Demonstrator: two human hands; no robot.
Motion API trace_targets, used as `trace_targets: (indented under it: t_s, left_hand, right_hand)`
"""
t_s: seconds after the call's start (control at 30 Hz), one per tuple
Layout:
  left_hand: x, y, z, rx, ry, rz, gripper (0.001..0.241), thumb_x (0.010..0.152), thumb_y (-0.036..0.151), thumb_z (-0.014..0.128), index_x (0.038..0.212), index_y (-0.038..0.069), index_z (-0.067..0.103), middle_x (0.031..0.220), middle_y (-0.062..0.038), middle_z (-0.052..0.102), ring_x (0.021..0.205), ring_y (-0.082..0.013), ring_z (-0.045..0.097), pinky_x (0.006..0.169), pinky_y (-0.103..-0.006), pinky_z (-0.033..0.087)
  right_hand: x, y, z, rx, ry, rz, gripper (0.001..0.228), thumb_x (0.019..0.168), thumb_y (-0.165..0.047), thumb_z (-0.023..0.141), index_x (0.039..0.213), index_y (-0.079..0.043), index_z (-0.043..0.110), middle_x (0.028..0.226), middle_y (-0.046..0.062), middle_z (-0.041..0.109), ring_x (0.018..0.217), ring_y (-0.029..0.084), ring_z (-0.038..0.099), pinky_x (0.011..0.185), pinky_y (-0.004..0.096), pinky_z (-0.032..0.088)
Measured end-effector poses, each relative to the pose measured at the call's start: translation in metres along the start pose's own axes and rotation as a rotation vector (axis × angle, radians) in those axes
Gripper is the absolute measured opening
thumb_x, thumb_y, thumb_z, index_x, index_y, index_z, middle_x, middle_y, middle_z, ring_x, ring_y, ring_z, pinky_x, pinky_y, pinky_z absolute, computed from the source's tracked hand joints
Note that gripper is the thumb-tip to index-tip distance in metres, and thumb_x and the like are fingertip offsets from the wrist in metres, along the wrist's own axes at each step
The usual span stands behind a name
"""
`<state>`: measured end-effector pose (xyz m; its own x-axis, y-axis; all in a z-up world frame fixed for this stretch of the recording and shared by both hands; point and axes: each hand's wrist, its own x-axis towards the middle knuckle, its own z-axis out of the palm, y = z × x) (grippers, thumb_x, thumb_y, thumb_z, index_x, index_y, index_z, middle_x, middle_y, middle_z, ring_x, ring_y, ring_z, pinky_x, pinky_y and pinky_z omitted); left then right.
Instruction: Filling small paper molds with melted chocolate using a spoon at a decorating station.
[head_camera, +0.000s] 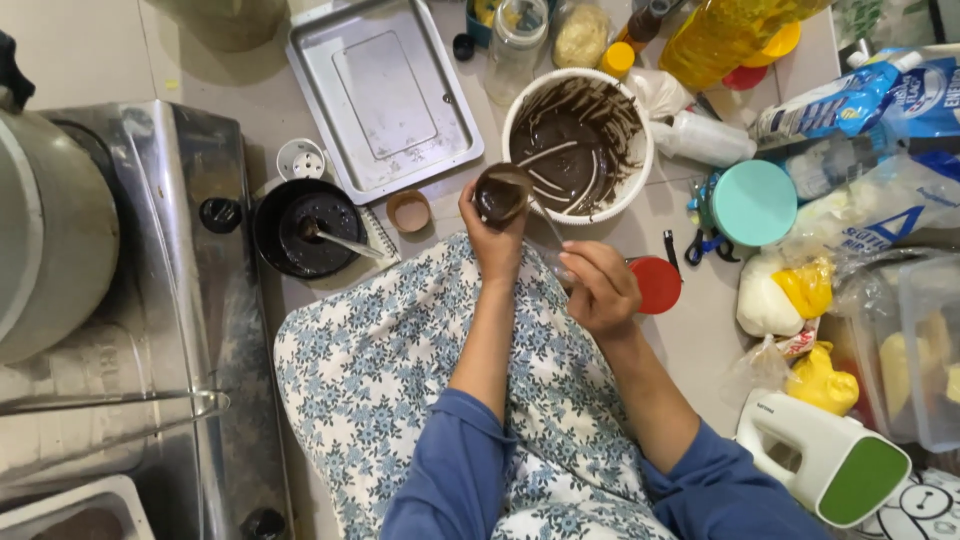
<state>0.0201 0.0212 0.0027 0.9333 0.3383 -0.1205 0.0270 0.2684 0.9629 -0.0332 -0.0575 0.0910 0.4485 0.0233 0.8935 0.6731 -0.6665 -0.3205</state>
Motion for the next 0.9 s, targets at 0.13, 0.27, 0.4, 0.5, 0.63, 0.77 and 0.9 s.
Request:
trace_targets:
  t_s: [0.13, 0.27, 0.4, 0.5, 0.63, 0.77, 0.9]
  left_hand:
    - [0.003, -0.007, 0.003, -0.016, -0.007, 0.031, 0.069, 0.060, 0.001, 0.071, 0.118, 0.012, 0.035, 0.112, -0.021, 0.043, 0.107, -0.0418, 0.043, 0.086, -0.0452, 0.041]
    - [0.002, -0.016, 0.003, -0.136, -0.029, 0.060, 0.070, 0.058, -0.007, 0.066, 0.118, 0.011, 0.032, 0.110, -0.018, 0.042, 0.106, -0.0368, 0.044, 0.086, -0.0414, 0.041]
    - [0.004, -0.019, 0.002, -0.223, -0.045, 0.121, 0.071, 0.056, -0.011, 0.063, 0.115, 0.011, 0.031, 0.104, -0.010, 0.044, 0.101, -0.0261, 0.048, 0.083, -0.0326, 0.043]
    - [0.000, -0.007, 0.004, -0.169, -0.061, 0.105, 0.071, 0.058, -0.011, 0.064, 0.115, 0.012, 0.030, 0.103, -0.006, 0.045, 0.100, -0.0212, 0.049, 0.085, -0.0309, 0.042]
    - [0.000, -0.005, 0.004, -0.109, -0.057, 0.131, 0.069, 0.059, -0.010, 0.066, 0.114, 0.010, 0.031, 0.102, -0.007, 0.048, 0.101, -0.0186, 0.049, 0.085, -0.0300, 0.042]
    - [-0.001, -0.002, 0.005, -0.120, -0.083, 0.128, 0.066, 0.061, -0.009, 0.066, 0.113, 0.010, 0.031, 0.102, -0.008, 0.048, 0.100, -0.0182, 0.049, 0.087, -0.0296, 0.041]
    - [0.000, -0.003, 0.004, -0.129, -0.077, 0.122, 0.066, 0.060, -0.010, 0.065, 0.113, 0.010, 0.032, 0.102, -0.009, 0.048, 0.101, -0.0190, 0.050, 0.087, -0.0294, 0.040]
  right_hand:
    - [0.005, 0.002, -0.001, 0.034, 0.024, 0.002, 0.016, 0.081, -0.004, 0.054, 0.072, 0.006, 0.063, 0.072, 0.016, 0.061, 0.058, 0.027, 0.058, 0.053, 0.034, 0.049]
    - [0.002, 0.002, -0.001, 0.050, 0.031, 0.000, 0.016, 0.081, -0.004, 0.053, 0.072, 0.006, 0.063, 0.071, 0.017, 0.061, 0.057, 0.028, 0.058, 0.052, 0.034, 0.048]
    - [-0.002, 0.003, -0.003, 0.038, 0.025, -0.011, 0.014, 0.079, -0.002, 0.055, 0.071, 0.006, 0.063, 0.071, 0.016, 0.061, 0.057, 0.028, 0.059, 0.052, 0.034, 0.048]
    - [0.001, 0.002, 0.000, 0.078, 0.007, -0.008, 0.014, 0.080, -0.003, 0.054, 0.072, 0.006, 0.063, 0.071, 0.016, 0.061, 0.056, 0.028, 0.058, 0.051, 0.034, 0.048]
    - [0.004, 0.002, 0.002, 0.081, -0.031, -0.014, 0.014, 0.080, -0.003, 0.054, 0.073, 0.005, 0.063, 0.072, 0.016, 0.061, 0.056, 0.029, 0.058, 0.050, 0.034, 0.047]
    - [0.000, 0.003, -0.003, 0.040, -0.041, -0.028, 0.014, 0.080, -0.004, 0.055, 0.072, 0.004, 0.063, 0.072, 0.015, 0.061, 0.056, 0.027, 0.057, 0.050, 0.033, 0.047]
    - [0.004, 0.001, -0.001, 0.032, -0.057, -0.024, 0.012, 0.079, -0.003, 0.056, 0.072, 0.003, 0.064, 0.072, 0.014, 0.062, 0.057, 0.026, 0.058, 0.052, 0.033, 0.048]
